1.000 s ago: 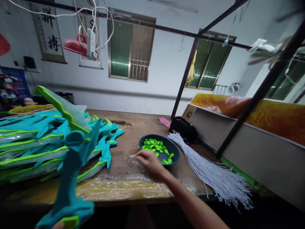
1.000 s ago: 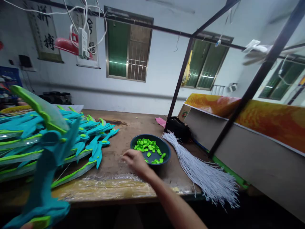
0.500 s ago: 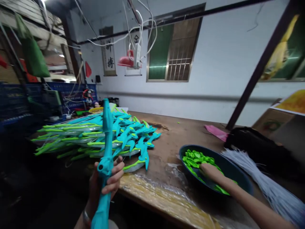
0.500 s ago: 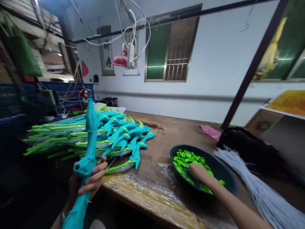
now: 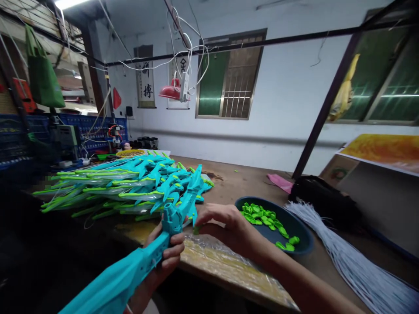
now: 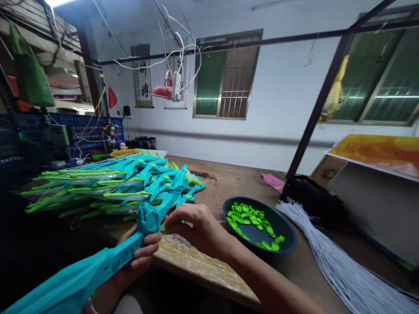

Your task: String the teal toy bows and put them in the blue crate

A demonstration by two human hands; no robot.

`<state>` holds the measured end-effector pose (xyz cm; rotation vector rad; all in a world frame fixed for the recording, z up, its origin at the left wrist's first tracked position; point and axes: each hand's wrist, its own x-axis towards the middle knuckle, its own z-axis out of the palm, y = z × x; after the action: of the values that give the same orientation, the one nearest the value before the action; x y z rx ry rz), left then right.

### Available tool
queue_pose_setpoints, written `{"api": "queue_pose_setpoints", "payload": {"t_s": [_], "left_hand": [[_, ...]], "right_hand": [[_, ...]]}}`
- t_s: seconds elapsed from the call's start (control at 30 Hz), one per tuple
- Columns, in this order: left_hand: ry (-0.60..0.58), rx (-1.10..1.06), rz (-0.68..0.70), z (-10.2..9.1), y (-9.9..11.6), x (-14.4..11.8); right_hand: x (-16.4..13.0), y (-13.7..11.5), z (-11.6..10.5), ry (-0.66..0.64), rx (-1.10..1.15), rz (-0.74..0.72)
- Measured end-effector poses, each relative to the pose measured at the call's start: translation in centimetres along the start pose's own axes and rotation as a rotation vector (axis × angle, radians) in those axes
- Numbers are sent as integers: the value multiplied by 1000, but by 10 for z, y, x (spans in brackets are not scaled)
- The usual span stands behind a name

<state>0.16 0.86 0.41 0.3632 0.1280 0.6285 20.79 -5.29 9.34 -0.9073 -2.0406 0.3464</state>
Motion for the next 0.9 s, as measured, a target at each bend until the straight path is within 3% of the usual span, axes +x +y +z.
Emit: {"api": "queue_pose_setpoints", "payload": {"t_s": [0.1, 0.2, 0.6, 0.9], "left_hand": [[-19, -40, -41, -11, -11, -11], [-46, -75, -79, -17, -21, -19], [-225, -125, -171, -14, -42, -27], [-244, -152, -248, -15, -48, -37]], "right_hand": [[9, -11, 11, 2, 49, -47], [8, -9, 21, -8, 91, 28], [-5, -10, 41, -18, 187, 105], [-11, -13, 49, 41, -59, -128]]}}
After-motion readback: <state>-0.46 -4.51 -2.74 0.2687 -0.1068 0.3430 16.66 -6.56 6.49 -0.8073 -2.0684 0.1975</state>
